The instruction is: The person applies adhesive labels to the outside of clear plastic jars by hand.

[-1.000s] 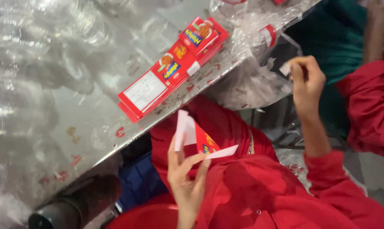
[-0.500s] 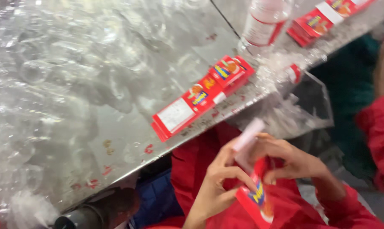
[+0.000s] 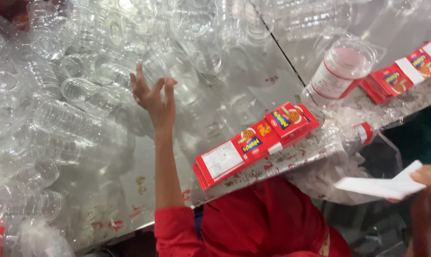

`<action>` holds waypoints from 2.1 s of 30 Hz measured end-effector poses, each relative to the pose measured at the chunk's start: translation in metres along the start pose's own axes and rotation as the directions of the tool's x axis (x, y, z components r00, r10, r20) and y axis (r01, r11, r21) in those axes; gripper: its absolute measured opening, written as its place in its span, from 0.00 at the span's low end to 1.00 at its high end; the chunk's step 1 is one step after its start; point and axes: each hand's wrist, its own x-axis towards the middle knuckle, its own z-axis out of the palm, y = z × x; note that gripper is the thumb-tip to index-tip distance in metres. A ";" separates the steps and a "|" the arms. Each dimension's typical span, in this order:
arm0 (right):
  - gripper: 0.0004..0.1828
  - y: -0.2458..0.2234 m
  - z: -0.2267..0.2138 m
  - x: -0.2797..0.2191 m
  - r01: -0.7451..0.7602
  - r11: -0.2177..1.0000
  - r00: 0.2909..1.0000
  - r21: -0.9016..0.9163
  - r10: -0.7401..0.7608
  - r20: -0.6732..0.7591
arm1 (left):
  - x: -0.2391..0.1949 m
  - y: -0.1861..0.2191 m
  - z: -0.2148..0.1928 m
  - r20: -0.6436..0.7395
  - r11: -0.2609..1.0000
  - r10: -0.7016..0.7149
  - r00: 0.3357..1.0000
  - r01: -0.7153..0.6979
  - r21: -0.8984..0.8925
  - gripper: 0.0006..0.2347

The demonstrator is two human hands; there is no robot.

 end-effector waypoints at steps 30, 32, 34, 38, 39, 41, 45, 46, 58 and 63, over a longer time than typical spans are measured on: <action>0.33 -0.290 -0.006 0.090 -0.293 0.748 0.652 0.596 -0.300 0.697 | -0.290 0.160 -0.264 0.682 0.368 0.650 0.335 0.647 -0.668 0.11; 0.34 -0.287 -0.012 0.085 -0.308 0.751 0.641 0.584 -0.290 0.711 | -0.288 0.159 -0.266 0.665 0.383 0.679 0.310 0.624 -0.682 0.10; 0.33 -0.271 -0.016 0.083 -0.380 0.745 0.641 0.548 -0.215 0.737 | -0.290 0.158 -0.267 0.652 0.397 0.699 0.293 0.599 -0.695 0.08; 0.35 -0.244 -0.014 0.069 -0.613 0.699 0.530 0.368 0.017 0.848 | -0.296 0.152 -0.267 0.558 0.343 0.757 0.338 0.521 -0.781 0.07; 0.38 -0.239 -0.007 0.063 -0.581 0.676 0.562 0.453 -0.069 0.824 | -0.298 0.151 -0.266 0.528 0.329 0.773 0.352 0.489 -0.808 0.07; 0.41 -0.232 0.006 0.050 -0.543 0.648 0.593 0.533 -0.153 0.791 | -0.300 0.145 -0.262 0.505 0.323 0.804 0.313 0.484 -0.814 0.08; 0.40 -0.247 0.052 0.009 -0.734 0.158 0.651 0.660 -0.112 0.751 | -0.309 0.124 -0.249 0.352 0.232 0.874 0.335 0.349 -0.908 0.17; 0.39 -0.258 0.067 -0.001 -0.645 -0.112 0.764 0.756 -0.066 0.642 | -0.316 0.123 -0.245 0.352 0.233 0.873 0.337 0.345 -0.909 0.17; 0.28 -0.290 0.061 0.060 -0.142 0.811 0.982 0.568 0.188 -0.023 | -0.344 0.206 -0.222 0.559 -0.020 -0.150 0.816 0.563 -0.826 0.27; 0.13 -0.298 0.042 0.079 0.290 0.941 0.955 0.176 -0.298 0.016 | -0.338 0.189 -0.235 0.696 -0.169 0.107 0.710 0.703 -0.691 0.27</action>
